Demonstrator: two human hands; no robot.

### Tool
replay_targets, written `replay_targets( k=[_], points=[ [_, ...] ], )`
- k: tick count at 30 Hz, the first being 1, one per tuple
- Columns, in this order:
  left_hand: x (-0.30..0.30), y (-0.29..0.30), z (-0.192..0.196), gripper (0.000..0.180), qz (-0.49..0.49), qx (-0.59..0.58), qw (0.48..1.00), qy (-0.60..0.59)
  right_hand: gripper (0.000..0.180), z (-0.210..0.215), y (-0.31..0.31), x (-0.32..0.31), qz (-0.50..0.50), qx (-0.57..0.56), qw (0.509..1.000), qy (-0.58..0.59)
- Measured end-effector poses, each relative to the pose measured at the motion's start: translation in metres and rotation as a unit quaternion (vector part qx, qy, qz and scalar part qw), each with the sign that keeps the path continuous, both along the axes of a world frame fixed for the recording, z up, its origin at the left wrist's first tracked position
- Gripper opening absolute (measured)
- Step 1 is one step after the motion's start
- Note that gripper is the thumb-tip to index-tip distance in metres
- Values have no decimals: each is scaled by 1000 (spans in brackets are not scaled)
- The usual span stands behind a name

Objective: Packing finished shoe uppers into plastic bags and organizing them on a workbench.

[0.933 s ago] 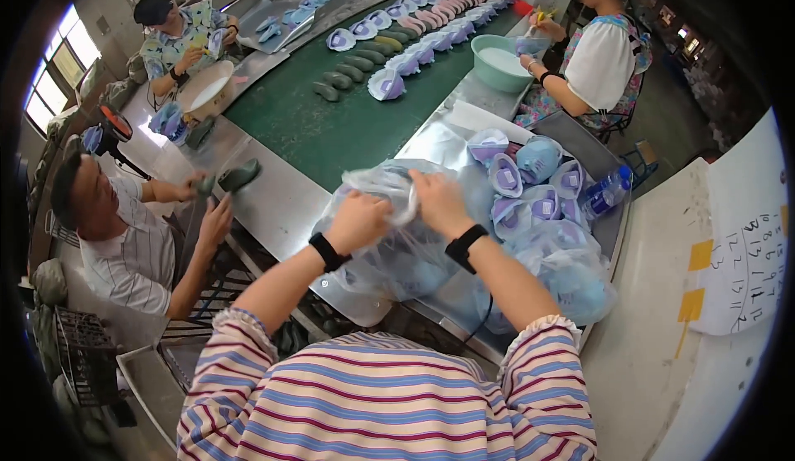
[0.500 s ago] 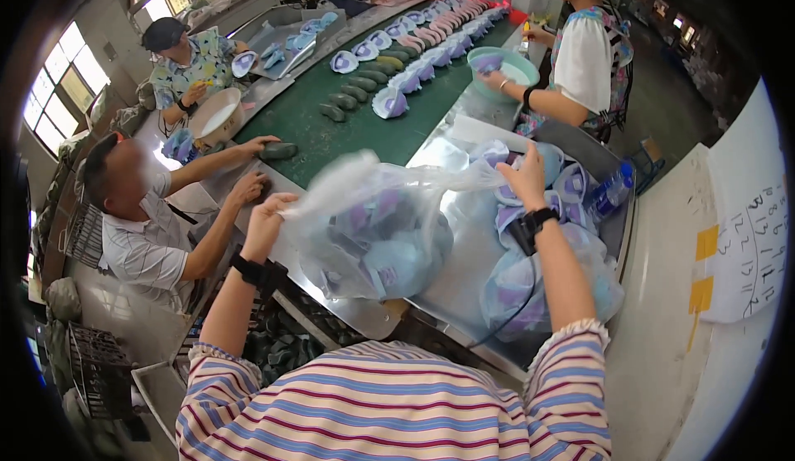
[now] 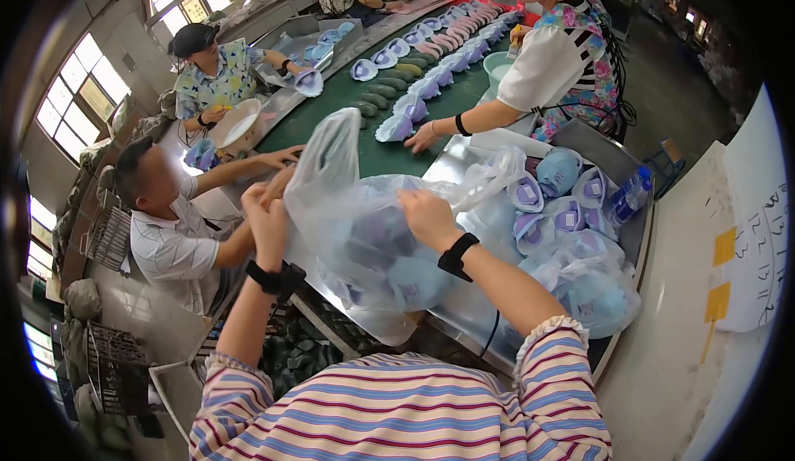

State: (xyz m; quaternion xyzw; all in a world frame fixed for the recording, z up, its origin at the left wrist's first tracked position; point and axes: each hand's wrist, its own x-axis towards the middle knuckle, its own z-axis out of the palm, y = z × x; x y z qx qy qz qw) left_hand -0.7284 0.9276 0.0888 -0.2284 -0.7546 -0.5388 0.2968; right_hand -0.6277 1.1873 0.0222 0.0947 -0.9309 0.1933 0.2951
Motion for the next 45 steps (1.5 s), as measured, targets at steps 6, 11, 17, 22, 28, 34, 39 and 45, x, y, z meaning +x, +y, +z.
replay_targets(
  k=[6,11,17,22,28,34,39,45],
  points=[
    [53,72,13,34,-190,-467,857,104,14,73,-9,18,89,-149,984,32],
    [55,34,31,17,-235,-433,825,277,17,97,-16,71,324,-160,904,-227],
    [102,48,11,15,-336,-562,755,36,29,94,-70,107,434,52,828,-351],
    [45,-97,-46,52,44,-656,729,-191,30,14,22,48,120,34,922,-366],
    [66,-135,-140,35,-146,-581,735,-319,51,-63,120,49,-94,-38,848,-521],
    [26,-32,-75,33,-65,-440,885,-140,56,-41,101,15,-71,18,921,-382],
    [-106,-39,-134,73,39,-432,900,-48,91,-24,85,-36,-82,1,918,-387],
    [-178,-28,-184,104,-306,-278,828,-380,71,-18,57,-81,-82,29,921,-380]
  ],
)
